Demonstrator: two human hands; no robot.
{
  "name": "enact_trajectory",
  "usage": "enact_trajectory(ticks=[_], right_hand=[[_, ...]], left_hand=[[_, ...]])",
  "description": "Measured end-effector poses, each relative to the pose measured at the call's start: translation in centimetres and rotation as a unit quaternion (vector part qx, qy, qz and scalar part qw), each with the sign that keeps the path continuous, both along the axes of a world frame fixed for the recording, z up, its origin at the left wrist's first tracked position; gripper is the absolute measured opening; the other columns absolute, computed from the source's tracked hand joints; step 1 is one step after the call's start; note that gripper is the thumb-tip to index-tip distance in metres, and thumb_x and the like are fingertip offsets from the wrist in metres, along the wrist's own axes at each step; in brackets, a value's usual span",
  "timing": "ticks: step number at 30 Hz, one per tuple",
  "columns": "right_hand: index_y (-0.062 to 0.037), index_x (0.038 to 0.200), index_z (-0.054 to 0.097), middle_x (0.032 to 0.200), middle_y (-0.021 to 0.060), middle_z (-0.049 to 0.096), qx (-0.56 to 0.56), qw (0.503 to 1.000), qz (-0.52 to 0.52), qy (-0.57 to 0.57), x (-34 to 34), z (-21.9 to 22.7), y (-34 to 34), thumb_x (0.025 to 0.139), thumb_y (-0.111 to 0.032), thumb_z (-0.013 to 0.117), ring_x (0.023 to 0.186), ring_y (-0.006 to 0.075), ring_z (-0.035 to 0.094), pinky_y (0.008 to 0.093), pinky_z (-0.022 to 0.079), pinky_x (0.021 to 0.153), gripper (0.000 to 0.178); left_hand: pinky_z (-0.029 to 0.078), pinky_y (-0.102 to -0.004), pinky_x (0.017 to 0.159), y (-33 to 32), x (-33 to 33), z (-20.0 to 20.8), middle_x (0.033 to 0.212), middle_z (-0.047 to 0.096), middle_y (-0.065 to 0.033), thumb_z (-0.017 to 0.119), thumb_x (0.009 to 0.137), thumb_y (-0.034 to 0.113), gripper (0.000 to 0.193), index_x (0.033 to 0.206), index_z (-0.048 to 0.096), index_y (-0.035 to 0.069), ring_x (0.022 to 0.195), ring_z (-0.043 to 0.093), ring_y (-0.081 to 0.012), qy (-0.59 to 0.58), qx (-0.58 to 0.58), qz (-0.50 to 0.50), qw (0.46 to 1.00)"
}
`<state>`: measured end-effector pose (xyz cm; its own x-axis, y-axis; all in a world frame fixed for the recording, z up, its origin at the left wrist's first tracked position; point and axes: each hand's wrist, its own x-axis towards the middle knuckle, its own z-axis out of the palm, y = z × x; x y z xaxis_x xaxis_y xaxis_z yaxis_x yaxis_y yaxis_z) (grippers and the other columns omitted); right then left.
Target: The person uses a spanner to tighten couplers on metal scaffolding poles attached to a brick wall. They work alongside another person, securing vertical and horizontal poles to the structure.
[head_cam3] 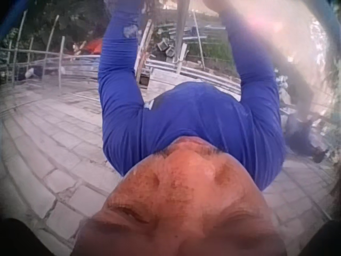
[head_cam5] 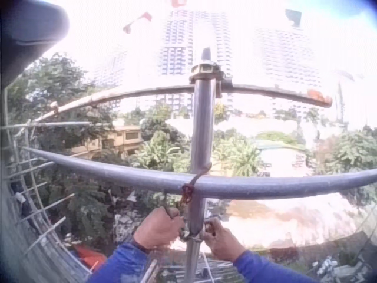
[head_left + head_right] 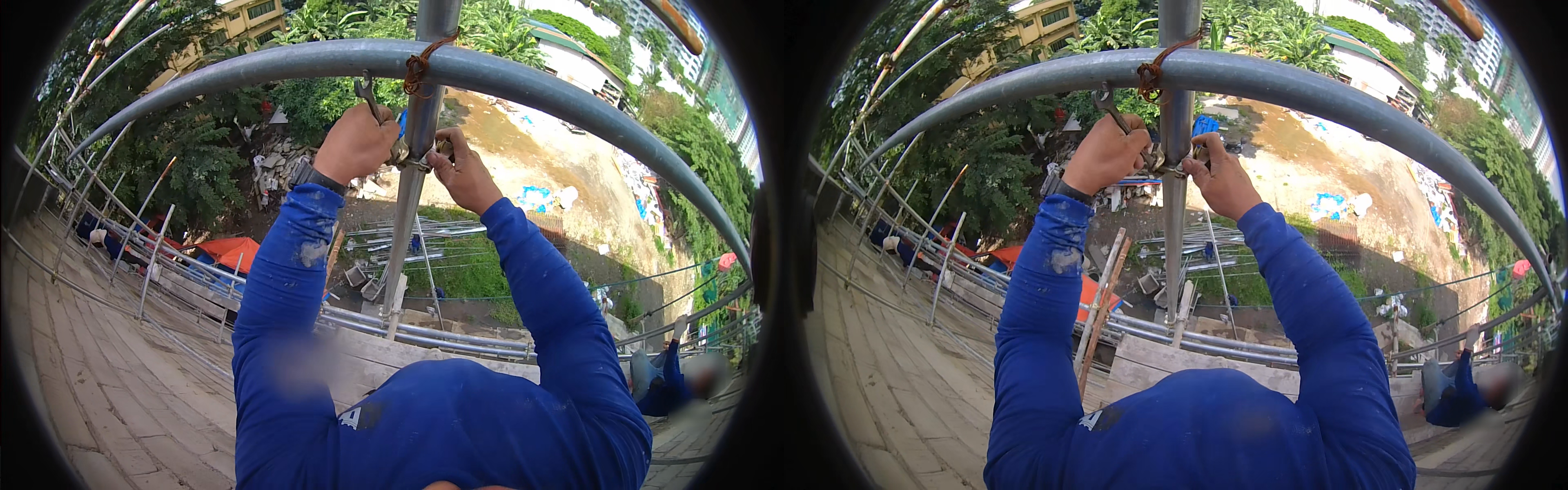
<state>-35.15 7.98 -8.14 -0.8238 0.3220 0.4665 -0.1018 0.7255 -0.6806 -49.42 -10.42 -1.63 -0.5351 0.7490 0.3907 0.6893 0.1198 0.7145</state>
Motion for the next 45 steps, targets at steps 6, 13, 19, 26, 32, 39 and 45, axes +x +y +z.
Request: enact_trajectory(ticks=[6, 13, 19, 26, 32, 39, 45], right_hand=[[-0.0075, 0.130, 0.047, 0.097, 0.0226, 0.069, 0.000, 1.000, -0.012, -0.004, 0.2, -0.2, 0.1, 0.102, -0.031, 0.064, 0.093, 0.0411, 0.069, 0.0496, 0.051, 0.082, 0.040], [-0.0062, 0.131, 0.046, 0.100, 0.0235, 0.069, 0.028, 1.000, -0.001, -0.003, -0.2, -0.1, 0.1, 0.104, -0.038, 0.061, 0.096, 0.0436, 0.069, 0.0508, 0.052, 0.084, 0.044], [-0.0059, 0.129, 0.046, 0.098, 0.0241, 0.069, 0.013, 1.000, -0.010, -0.025, 0.6, -0.2, 1.0, 0.103, -0.038, 0.063, 0.093, 0.0441, 0.069, 0.0510, 0.051, 0.082, 0.044], [-0.0072, 0.127, 0.044, 0.097, 0.0196, 0.067, 0.058, 0.998, 0.010, 0.028, -0.7, -0.8, 1.1, 0.105, -0.039, 0.062, 0.088, 0.0410, 0.066, 0.0503, 0.050, 0.080, 0.042], [-0.0072, 0.127, 0.045, 0.099, 0.0212, 0.068, 0.050, 0.998, 0.013, 0.033, -0.8, -0.9, 0.7, 0.104, -0.041, 0.062, 0.093, 0.0427, 0.068, 0.0501, 0.051, 0.083, 0.045], [-0.0080, 0.130, 0.045, 0.114, 0.0270, 0.070, 0.048, 0.998, -0.001, -0.049, -0.1, -4.5, 0.5, 0.103, -0.038, 0.063, 0.111, 0.0463, 0.066, 0.0536, 0.050, 0.096, 0.044], [-0.0065, 0.128, 0.047, 0.097, 0.0238, 0.070, 0.002, 1.000, 0.007, -0.014, 0.1, -5.1, 0.3, 0.104, -0.028, 0.063, 0.095, 0.0422, 0.068, 0.0497, 0.050, 0.085, 0.036]], left_hand=[[0.051, -0.0454, 0.064, -1.9, 1.5, -1.4, 0.074, 0.066, -0.0167, 0.061, 0.098, 0.021, 0.022, 0.087, 0.064, 0.001, 0.069, 0.064, -0.0405, 0.235, 0.086, 0.143, 0.957], [0.054, -0.0395, 0.070, -3.1, 1.9, -10.3, 0.090, 0.067, -0.0164, 0.062, 0.096, 0.003, 0.005, 0.098, 0.065, -0.001, 0.078, 0.068, -0.0333, 0.199, 0.306, 0.011, 0.931], [0.057, -0.0435, 0.082, -0.8, 1.5, -14.7, 0.107, 0.071, -0.0216, 0.061, 0.100, 0.009, 0.020, 0.118, 0.064, 0.000, 0.094, 0.071, -0.0367, 0.285, 0.343, -0.019, 0.895], [0.057, -0.0425, 0.084, -0.7, 0.2, -15.1, 0.112, 0.072, -0.0213, 0.056, 0.102, 0.007, 0.021, 0.120, 0.064, 0.001, 0.096, 0.071, -0.0353, 0.312, 0.334, -0.021, 0.889], [0.051, -0.0369, 0.063, -2.6, 2.2, -6.9, 0.078, 0.066, -0.0128, 0.057, 0.103, 0.015, 0.019, 0.096, 0.067, 0.001, 0.067, 0.064, -0.0267, 0.205, 0.173, 0.010, 0.963], [0.046, -0.0424, 0.066, 1.5, -1.1, -4.4, 0.067, 0.061, -0.0120, 0.053, 0.107, 0.029, 0.042, 0.083, 0.064, -0.003, 0.063, 0.054, -0.0240, 0.091, -0.039, 0.104, 0.990], [0.048, -0.0308, 0.067, 1.6, -3.1, -9.9, 0.081, 0.069, -0.0042, 0.050, 0.111, 0.025, 0.035, 0.095, 0.070, 0.001, 0.068, 0.060, -0.0132, -0.116, 0.220, 0.067, 0.966]])
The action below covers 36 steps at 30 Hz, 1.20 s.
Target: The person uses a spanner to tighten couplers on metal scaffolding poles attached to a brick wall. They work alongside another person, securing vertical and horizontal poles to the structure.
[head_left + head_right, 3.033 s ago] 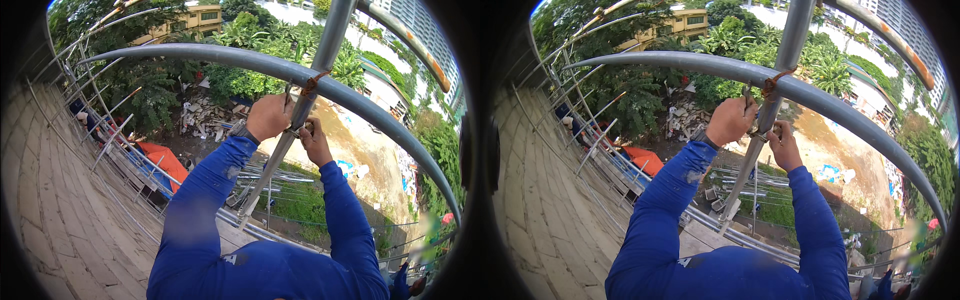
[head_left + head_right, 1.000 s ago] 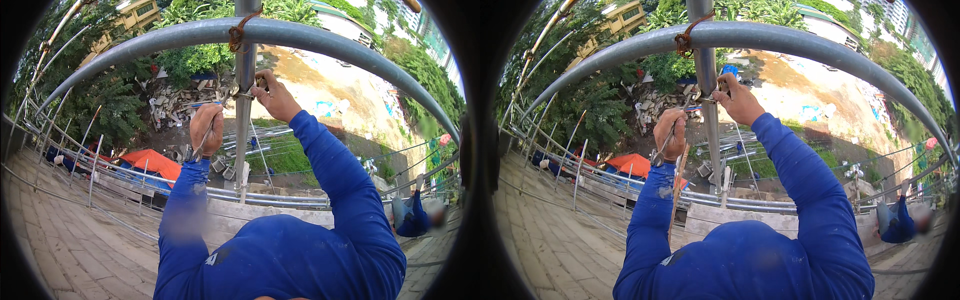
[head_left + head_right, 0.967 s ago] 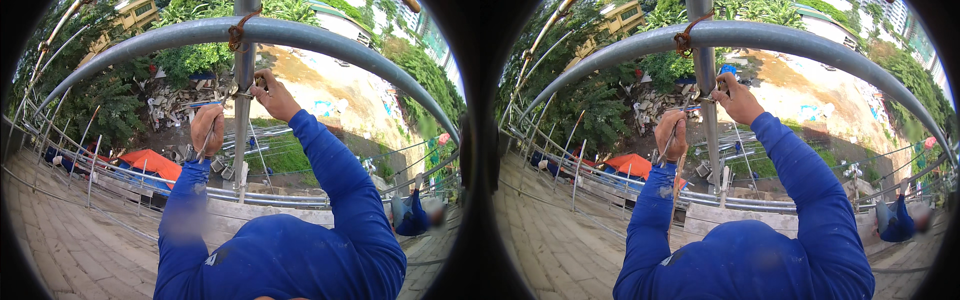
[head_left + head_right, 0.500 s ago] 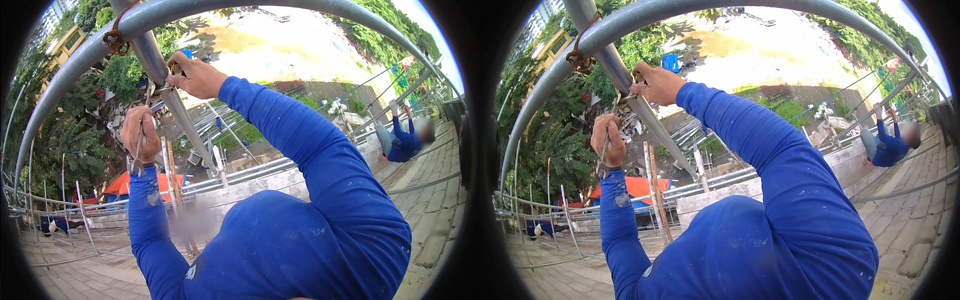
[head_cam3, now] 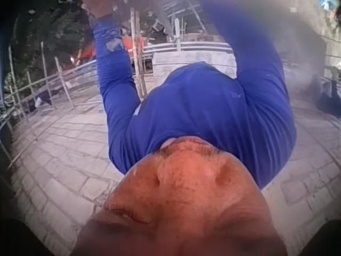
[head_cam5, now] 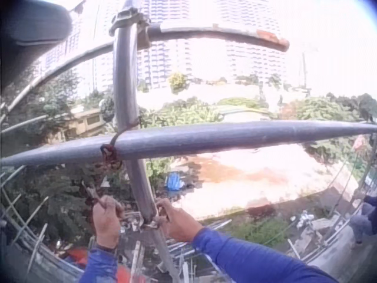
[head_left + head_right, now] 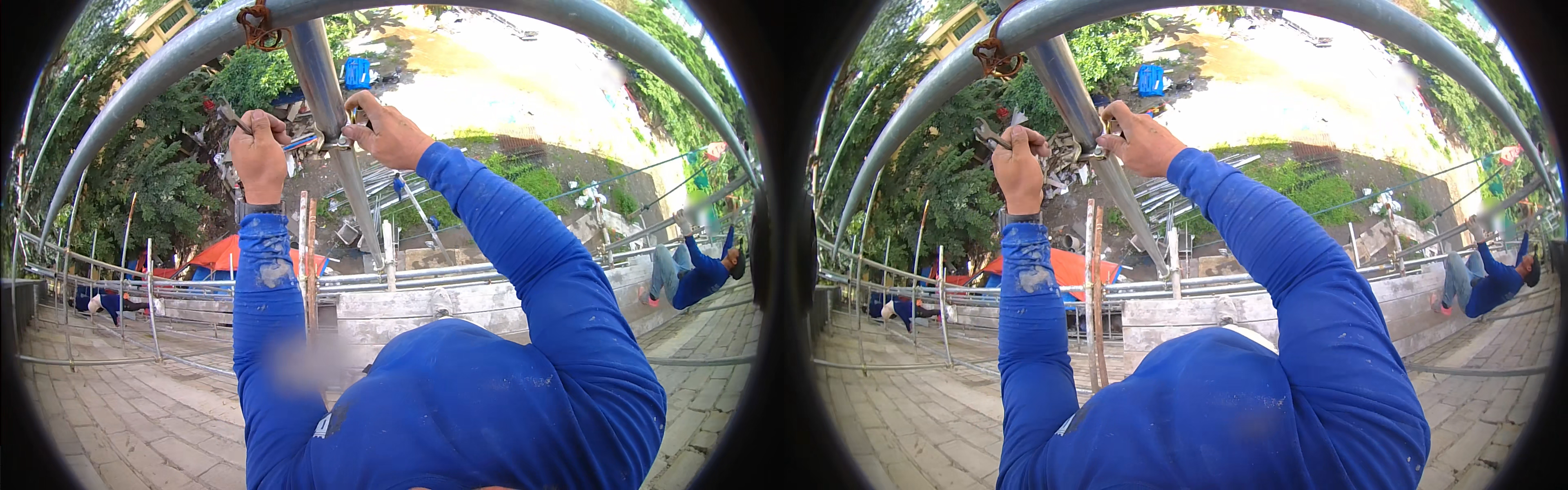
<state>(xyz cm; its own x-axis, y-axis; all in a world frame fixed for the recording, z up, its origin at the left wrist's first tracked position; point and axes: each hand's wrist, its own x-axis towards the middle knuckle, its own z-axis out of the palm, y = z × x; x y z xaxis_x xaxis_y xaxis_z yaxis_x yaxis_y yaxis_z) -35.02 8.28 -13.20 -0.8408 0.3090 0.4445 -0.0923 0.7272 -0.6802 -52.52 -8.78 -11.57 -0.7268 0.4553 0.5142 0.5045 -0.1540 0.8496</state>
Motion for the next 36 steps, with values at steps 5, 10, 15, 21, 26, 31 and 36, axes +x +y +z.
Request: enact_trajectory(ticks=[5, 10, 15, 21, 26, 31, 36], right_hand=[[-0.0071, 0.127, 0.047, 0.097, 0.0268, 0.070, -0.021, 0.999, 0.034, -0.031, -0.5, -0.1, 1.0, 0.103, -0.031, 0.064, 0.095, 0.0455, 0.068, 0.0510, 0.049, 0.084, 0.038], [-0.0081, 0.130, 0.048, 0.084, 0.0170, 0.070, -0.021, 0.999, 0.030, -0.026, -0.3, -0.2, 2.0, 0.103, -0.023, 0.062, 0.080, 0.0276, 0.071, 0.0429, 0.052, 0.073, 0.035], [-0.0062, 0.128, 0.048, 0.104, 0.0322, 0.068, 0.031, 0.999, 0.035, -0.024, 0.0, 0.8, 1.1, 0.099, -0.032, 0.065, 0.104, 0.0506, 0.065, 0.0563, 0.049, 0.091, 0.042], [-0.0010, 0.126, 0.046, 0.099, 0.0292, 0.070, -0.012, 0.998, 0.031, -0.045, 2.2, 1.6, 0.9, 0.099, -0.030, 0.066, 0.099, 0.0505, 0.067, 0.0568, 0.050, 0.085, 0.044], [-0.0016, 0.117, 0.047, 0.094, 0.0286, 0.069, -0.013, 0.999, 0.027, -0.015, 2.0, 0.0, 0.4, 0.098, -0.029, 0.068, 0.095, 0.0498, 0.067, 0.0575, 0.050, 0.080, 0.039], [-0.0004, 0.118, 0.048, 0.095, 0.0272, 0.070, 0.004, 1.000, 0.011, -0.004, 1.6, -0.6, 0.9, 0.097, -0.031, 0.068, 0.097, 0.0500, 0.067, 0.0575, 0.050, 0.083, 0.042], [0.0009, 0.121, 0.049, 0.099, 0.0262, 0.071, 0.001, 1.000, -0.006, -0.015, 2.2, -0.7, 0.5, 0.097, -0.033, 0.067, 0.099, 0.0491, 0.068, 0.0568, 0.053, 0.085, 0.045]], left_hand=[[0.033, -0.0231, 0.055, -1.5, 0.6, -4.4, 0.077, 0.055, 0.0064, 0.056, 0.109, 0.024, 0.027, 0.115, 0.070, 0.002, 0.061, 0.042, -0.0033, -0.035, -0.015, -0.063, 0.997], [0.029, -0.0237, 0.051, 0.0, 3.4, -7.4, 0.069, 0.044, 0.0095, 0.060, 0.107, 0.020, 0.022, 0.122, 0.063, 0.005, 0.056, 0.036, -0.0028, -0.167, 0.022, -0.177, 0.970], [0.026, -0.0248, 0.049, -0.8, 3.6, -7.5, 0.064, 0.036, 0.0082, 0.051, 0.110, 0.020, 0.015, 0.117, 0.057, 0.008, 0.053, 0.033, -0.0033, -0.237, 0.055, -0.172, 0.955], [0.036, -0.0241, 0.056, 0.8, 2.0, -9.0, 0.082, 0.052, 0.0045, 0.053, 0.109, 0.028, 0.034, 0.134, 0.055, 0.004, 0.066, 0.045, -0.0050, -0.233, 0.001, -0.120, 0.965], [0.047, -0.0278, 0.071, 1.8, 1.3, -9.9, 0.107, 0.061, -0.0016, 0.053, 0.108, 0.035, 0.041, 0.132, 0.060, 0.002, 0.086, 0.057, -0.0102, -0.265, -0.031, -0.056, 0.962], [0.044, -0.0275, 0.063, 1.8, 4.9, -6.8, 0.096, 0.059, 0.0024, 0.053, 0.108, 0.038, 0.042, 0.132, 0.060, 0.004, 0.075, 0.056, -0.0091, -0.282, -0.044, -0.046, 0.957], [0.031, -0.0254, 0.052, 0.8, 4.9, -7.3, 0.084, 0.052, 0.0041, 0.053, 0.108, 0.035, 0.034, 0.127, 0.059, 0.007, 0.059, 0.040, -0.0054, -0.275, -0.026, -0.096, 0.956]])
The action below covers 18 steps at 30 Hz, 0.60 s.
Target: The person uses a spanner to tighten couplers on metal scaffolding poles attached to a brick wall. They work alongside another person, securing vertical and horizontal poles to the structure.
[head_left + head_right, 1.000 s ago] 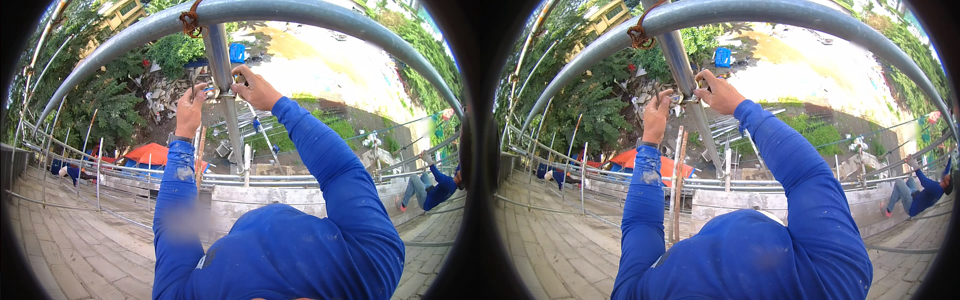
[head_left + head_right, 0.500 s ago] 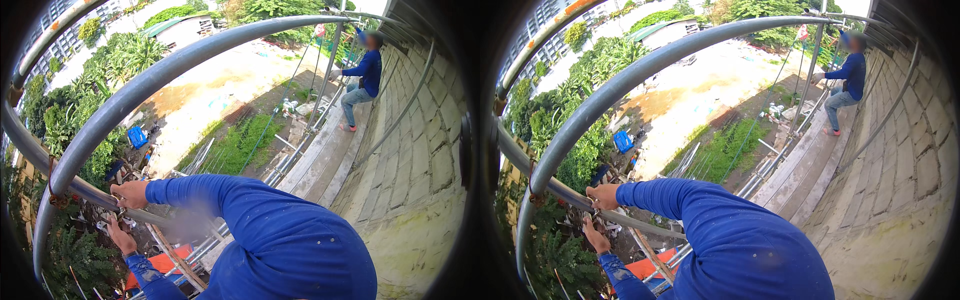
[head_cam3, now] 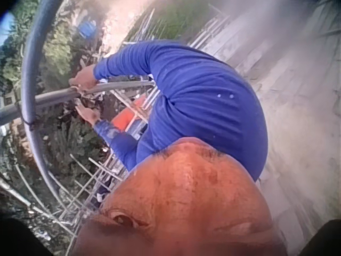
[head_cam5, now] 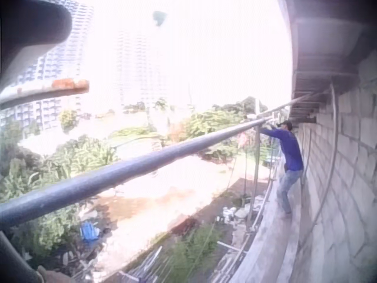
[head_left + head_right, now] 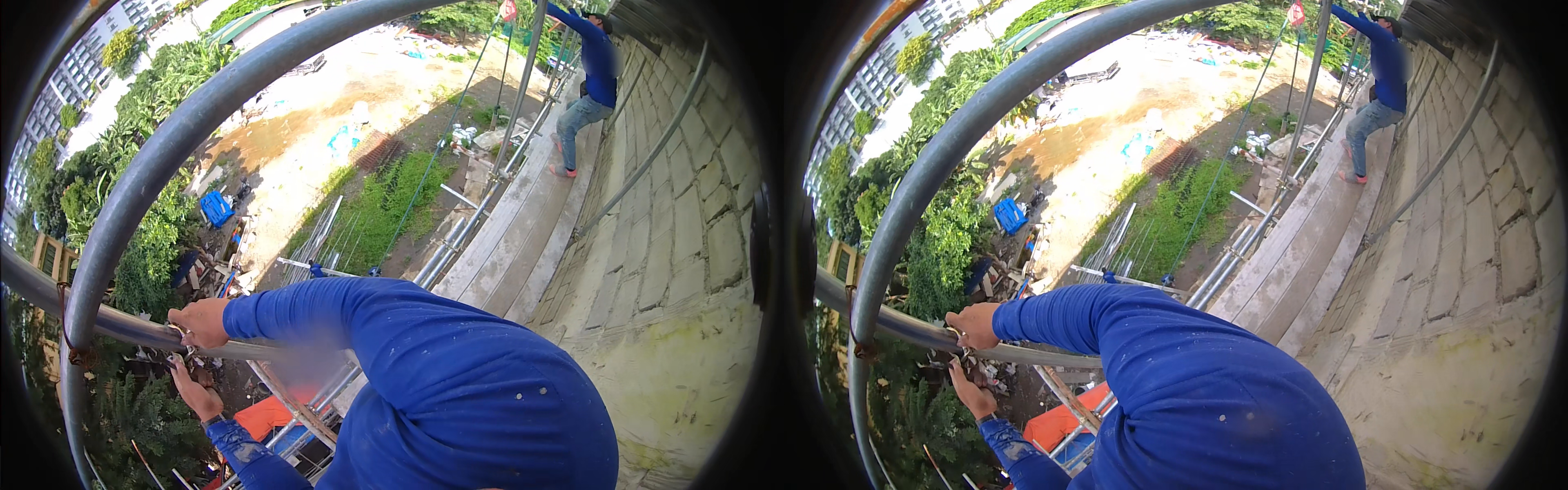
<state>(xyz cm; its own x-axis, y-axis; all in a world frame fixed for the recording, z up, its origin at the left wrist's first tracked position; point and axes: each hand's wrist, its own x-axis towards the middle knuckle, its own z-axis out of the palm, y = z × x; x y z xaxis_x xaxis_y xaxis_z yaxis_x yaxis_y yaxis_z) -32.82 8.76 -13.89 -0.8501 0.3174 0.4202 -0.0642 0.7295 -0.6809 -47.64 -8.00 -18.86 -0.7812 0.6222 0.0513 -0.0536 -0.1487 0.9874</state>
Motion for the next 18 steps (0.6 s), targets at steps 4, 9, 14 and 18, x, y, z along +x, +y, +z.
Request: enact_trajectory(ticks=[4, 9, 14, 18], right_hand=[[0.0009, 0.122, 0.051, 0.100, 0.0267, 0.071, -0.014, 1.000, -0.004, 0.017, 0.0, -0.7, -0.1, 0.095, -0.036, 0.068, 0.099, 0.0485, 0.069, 0.0561, 0.054, 0.085, 0.049], [-0.0016, 0.126, 0.054, 0.104, 0.0253, 0.071, -0.028, 0.999, -0.015, 0.007, 0.3, -1.5, 0.3, 0.095, -0.035, 0.069, 0.102, 0.0452, 0.069, 0.0537, 0.055, 0.087, 0.048], [-0.0023, 0.128, 0.055, 0.107, 0.0224, 0.071, -0.062, 0.998, -0.007, 0.015, 0.2, -2.9, 0.1, 0.093, -0.032, 0.070, 0.103, 0.0429, 0.070, 0.0524, 0.055, 0.088, 0.048], [-0.0014, 0.128, 0.056, 0.107, 0.0217, 0.071, -0.078, 0.996, -0.018, 0.031, -0.3, -4.2, -0.2, 0.092, -0.030, 0.069, 0.101, 0.0424, 0.070, 0.0514, 0.056, 0.087, 0.048]], left_hand=[[0.030, -0.0253, 0.052, 0.4, -0.5, 0.0, 0.075, 0.048, 0.0048, 0.056, 0.107, 0.036, 0.027, 0.112, 0.059, 0.010, 0.058, 0.039, -0.0056, -0.014, -0.020, 0.018, 1.000], [0.027, -0.0275, 0.049, 1.9, 0.7, 1.4, 0.065, 0.041, 0.0049, 0.054, 0.109, 0.043, 0.031, 0.099, 0.055, 0.013, 0.052, 0.034, -0.0072, -0.080, -0.068, 0.035, 0.994], [0.025, -0.0272, 0.048, 1.2, 0.3, -0.3, 0.073, 0.048, 0.0030, 0.051, 0.110, 0.047, 0.037, 0.118, 0.057, 0.011, 0.053, 0.035, -0.0065, -0.057, -0.076, 0.045, 0.994], [0.029, -0.0258, 0.053, -0.7, -2.7, -3.1, 0.081, 0.054, 0.0011, 0.050, 0.111, 0.043, 0.036, 0.122, 0.056, 0.009, 0.058, 0.037, -0.0061, -0.028, -0.030, -0.034, 0.999]])
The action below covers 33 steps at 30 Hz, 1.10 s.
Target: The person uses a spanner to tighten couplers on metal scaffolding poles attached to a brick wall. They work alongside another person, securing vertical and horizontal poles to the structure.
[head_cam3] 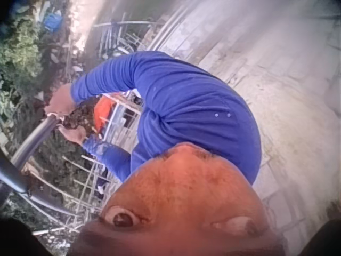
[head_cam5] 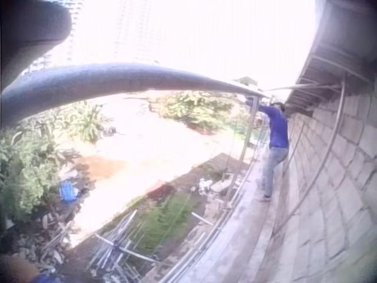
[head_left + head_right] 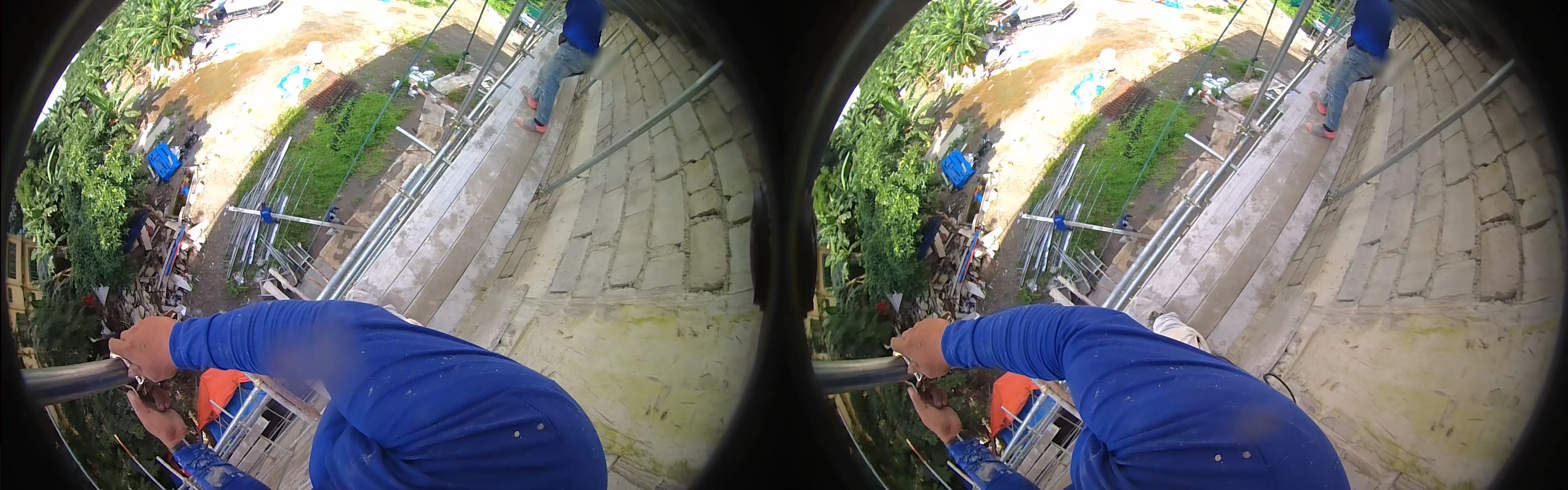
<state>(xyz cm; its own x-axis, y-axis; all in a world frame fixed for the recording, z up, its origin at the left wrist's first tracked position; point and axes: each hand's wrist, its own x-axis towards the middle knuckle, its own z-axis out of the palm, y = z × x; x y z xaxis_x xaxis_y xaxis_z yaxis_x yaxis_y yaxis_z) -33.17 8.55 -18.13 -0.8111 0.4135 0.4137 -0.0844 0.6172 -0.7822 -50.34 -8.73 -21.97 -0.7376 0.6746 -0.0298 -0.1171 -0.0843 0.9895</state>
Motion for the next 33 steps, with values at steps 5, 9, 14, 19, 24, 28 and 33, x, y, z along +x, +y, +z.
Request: enact_trajectory(ticks=[5, 9, 14, 19, 24, 28, 33], right_hand=[[0.0012, 0.127, 0.055, 0.107, 0.0226, 0.071, -0.003, 1.000, 0.004, -0.021, 0.3, 0.7, 0.4, 0.091, -0.030, 0.070, 0.101, 0.0417, 0.071, 0.0501, 0.057, 0.087, 0.049], [0.0011, 0.125, 0.056, 0.108, 0.0223, 0.071, -0.001, 1.000, 0.000, -0.020, -0.1, 0.0, 0.3, 0.090, -0.030, 0.072, 0.101, 0.0414, 0.071, 0.0495, 0.057, 0.086, 0.049], [0.0000, 0.124, 0.056, 0.108, 0.0220, 0.071, -0.009, 1.000, 0.003, -0.025, -0.3, -0.4, 0.2, 0.090, -0.030, 0.073, 0.102, 0.0413, 0.071, 0.0494, 0.057, 0.086, 0.049], [-0.0004, 0.124, 0.056, 0.110, 0.0226, 0.070, -0.004, 1.000, -0.003, -0.027, -0.3, -0.4, 0.0, 0.091, -0.030, 0.073, 0.103, 0.0413, 0.071, 0.0494, 0.057, 0.087, 0.047], [-0.0005, 0.124, 0.056, 0.110, 0.0228, 0.070, -0.009, 1.000, -0.007, -0.017, 0.0, -0.3, -0.4, 0.091, -0.031, 0.072, 0.103, 0.0411, 0.071, 0.0497, 0.057, 0.087, 0.048], [-0.0008, 0.123, 0.056, 0.108, 0.0220, 0.070, -0.010, 1.000, -0.011, -0.018, -0.2, -0.5, -0.3, 0.090, -0.031, 0.073, 0.102, 0.0409, 0.071, 0.0499, 0.057, 0.087, 0.047], [-0.0023, 0.124, 0.054, 0.107, 0.0197, 0.067, 0.001, 1.000, -0.018, -0.012, -0.5, -0.8, -0.4, 0.092, -0.033, 0.072, 0.101, 0.0397, 0.069, 0.0496, 0.055, 0.086, 0.048]], left_hand=[[0.029, -0.0262, 0.054, 0.5, -1.9, -0.1, 0.079, 0.052, 0.0011, 0.050, 0.111, 0.038, 0.034, 0.123, 0.057, 0.008, 0.058, 0.038, -0.0069, 0.017, -0.027, 0.002, 0.999], [0.028, -0.0263, 0.051, 1.5, -0.1, 0.7, 0.078, 0.053, 0.0003, 0.049, 0.111, 0.040, 0.035, 0.122, 0.057, 0.007, 0.055, 0.038, -0.0074, -0.047, -0.065, 0.078, 0.994], [0.029, -0.0261, 0.051, 0.8, 0.1, 0.0, 0.083, 0.055, -0.0008, 0.048, 0.111, 0.041, 0.038, 0.124, 0.057, 0.007, 0.055, 0.038, -0.0082, -0.053, -0.030, 0.021, 0.998], [0.030, -0.0261, 0.051, -0.3, -0.7, -1.4, 0.085, 0.056, -0.0012, 0.047, 0.111, 0.042, 0.038, 0.123, 0.056, 0.007, 0.055, 0.038, -0.0081, -0.060, 0.022, -0.023, 0.998], [0.028, -0.0262, 0.049, 0.3, -1.4, -1.0, 0.085, 0.056, -0.0019, 0.046, 0.111, 0.044, 0.039, 0.123, 0.056, 0.008, 0.054, 0.038, -0.0080, -0.108, -0.032, 0.035, 0.993], [0.027, -0.0262, 0.049, 1.7, 1.5, 0.5, 0.085, 0.056, -0.0015, 0.047, 0.111, 0.045, 0.039, 0.123, 0.056, 0.008, 0.054, 0.038, -0.0079, -0.088, -0.051, 0.074, 0.992], [0.028, -0.0264, 0.049, 0.9, 1.8, -0.1, 0.085, 0.057, -0.0012, 0.048, 0.110, 0.041, 0.036, 0.121, 0.057, 0.008, 0.053, 0.038, -0.0081, -0.094, 0.026, 0.005, 0.995]])
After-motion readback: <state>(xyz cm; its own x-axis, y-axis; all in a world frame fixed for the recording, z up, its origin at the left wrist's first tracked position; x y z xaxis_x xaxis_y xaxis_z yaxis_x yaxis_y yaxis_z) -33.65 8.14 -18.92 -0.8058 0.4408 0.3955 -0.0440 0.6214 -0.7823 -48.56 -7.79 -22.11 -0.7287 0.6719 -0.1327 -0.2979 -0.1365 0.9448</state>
